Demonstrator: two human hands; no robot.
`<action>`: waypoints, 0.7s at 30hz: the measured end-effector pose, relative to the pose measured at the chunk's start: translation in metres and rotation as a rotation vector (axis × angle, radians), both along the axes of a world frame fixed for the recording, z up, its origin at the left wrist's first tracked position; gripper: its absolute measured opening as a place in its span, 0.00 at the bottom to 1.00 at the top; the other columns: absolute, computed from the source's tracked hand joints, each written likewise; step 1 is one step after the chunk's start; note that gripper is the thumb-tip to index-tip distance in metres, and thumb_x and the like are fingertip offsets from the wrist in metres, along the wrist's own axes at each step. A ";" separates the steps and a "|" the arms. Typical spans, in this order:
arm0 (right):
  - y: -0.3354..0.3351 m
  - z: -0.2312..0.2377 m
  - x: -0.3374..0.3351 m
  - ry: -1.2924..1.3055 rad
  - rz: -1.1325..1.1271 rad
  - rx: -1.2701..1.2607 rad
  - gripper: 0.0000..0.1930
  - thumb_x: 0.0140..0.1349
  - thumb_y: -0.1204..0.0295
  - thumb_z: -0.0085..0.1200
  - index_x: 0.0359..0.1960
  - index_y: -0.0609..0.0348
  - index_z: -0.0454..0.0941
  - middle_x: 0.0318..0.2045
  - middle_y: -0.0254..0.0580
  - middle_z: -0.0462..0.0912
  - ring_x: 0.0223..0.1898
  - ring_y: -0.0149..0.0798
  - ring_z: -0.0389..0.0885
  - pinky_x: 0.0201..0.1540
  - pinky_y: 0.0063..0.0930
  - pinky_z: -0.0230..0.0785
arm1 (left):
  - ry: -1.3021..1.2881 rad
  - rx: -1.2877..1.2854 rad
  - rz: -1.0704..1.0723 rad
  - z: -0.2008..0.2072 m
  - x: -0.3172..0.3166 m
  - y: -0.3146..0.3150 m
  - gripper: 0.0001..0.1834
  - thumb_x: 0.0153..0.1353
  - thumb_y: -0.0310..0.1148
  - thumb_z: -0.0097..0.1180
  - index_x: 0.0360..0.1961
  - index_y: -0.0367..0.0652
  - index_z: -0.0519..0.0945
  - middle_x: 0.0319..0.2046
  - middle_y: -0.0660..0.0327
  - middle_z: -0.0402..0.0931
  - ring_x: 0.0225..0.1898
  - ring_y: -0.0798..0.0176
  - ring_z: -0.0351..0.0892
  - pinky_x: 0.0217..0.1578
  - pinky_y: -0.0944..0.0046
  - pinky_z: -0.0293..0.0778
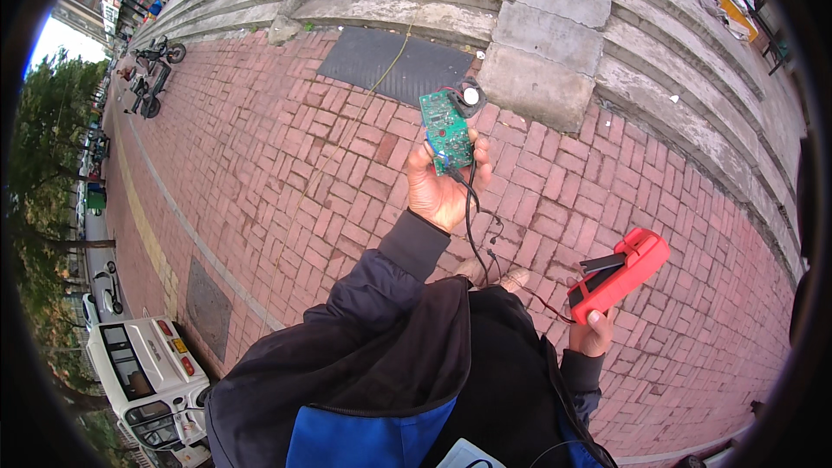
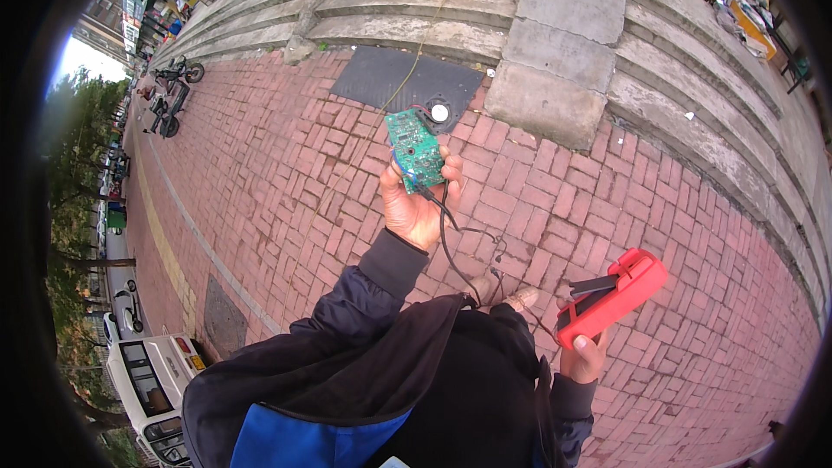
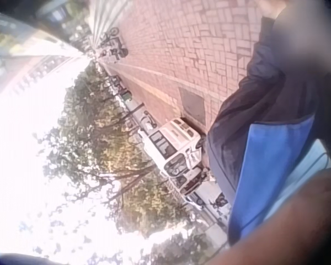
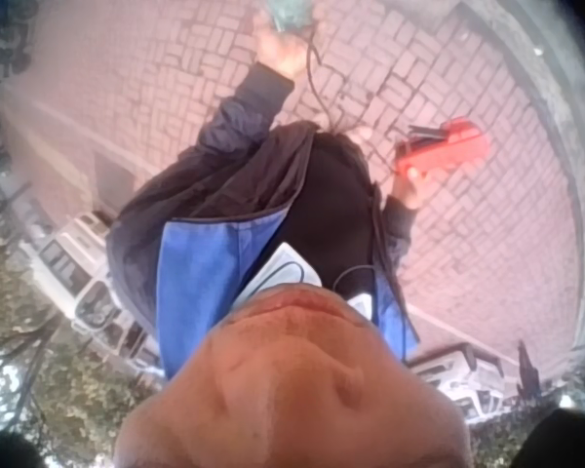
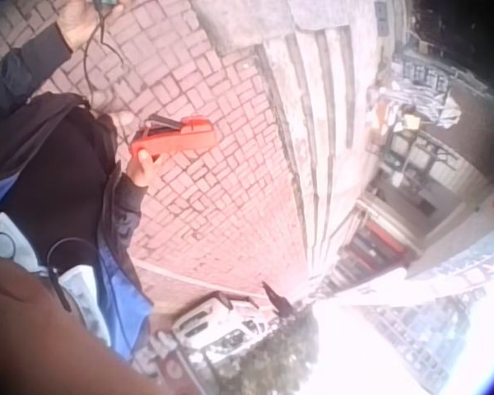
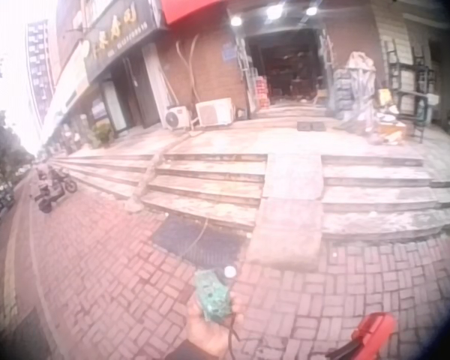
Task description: The person holds a circuit board and a multimeter, then walks into a workshop and sits on the floor. They use the multimeter probes to test points on the circuit board while occasionally using a magnifying glass to inspect components.
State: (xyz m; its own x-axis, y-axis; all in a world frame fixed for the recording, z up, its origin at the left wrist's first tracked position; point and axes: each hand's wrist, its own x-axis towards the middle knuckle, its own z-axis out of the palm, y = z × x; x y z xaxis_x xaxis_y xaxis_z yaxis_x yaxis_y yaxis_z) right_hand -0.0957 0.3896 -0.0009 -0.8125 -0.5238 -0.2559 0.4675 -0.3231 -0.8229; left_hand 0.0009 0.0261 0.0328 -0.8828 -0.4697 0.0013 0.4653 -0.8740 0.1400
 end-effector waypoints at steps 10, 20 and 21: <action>-0.003 0.007 0.000 -0.021 -0.020 0.026 0.49 0.47 0.59 0.73 0.72 0.64 0.67 0.59 0.47 0.80 0.55 0.46 0.83 0.59 0.40 0.78 | -0.253 -0.352 0.066 0.011 0.004 0.003 0.33 0.64 0.43 0.68 0.65 0.34 0.78 0.52 0.51 0.83 0.55 0.52 0.86 0.58 0.41 0.86; -0.005 0.010 0.002 0.021 -0.015 0.013 0.49 0.50 0.60 0.71 0.74 0.66 0.65 0.60 0.50 0.80 0.59 0.52 0.84 0.63 0.48 0.75 | -0.446 -0.595 0.060 0.021 0.007 0.002 0.33 0.63 0.39 0.69 0.66 0.33 0.77 0.54 0.49 0.84 0.57 0.51 0.86 0.52 0.47 0.88; -0.005 0.010 0.002 0.036 -0.005 -0.003 0.49 0.51 0.60 0.70 0.75 0.66 0.64 0.62 0.51 0.79 0.61 0.52 0.83 0.68 0.55 0.72 | -0.476 -0.623 0.080 0.022 0.007 0.002 0.29 0.64 0.36 0.69 0.63 0.33 0.79 0.53 0.49 0.84 0.55 0.51 0.87 0.48 0.48 0.88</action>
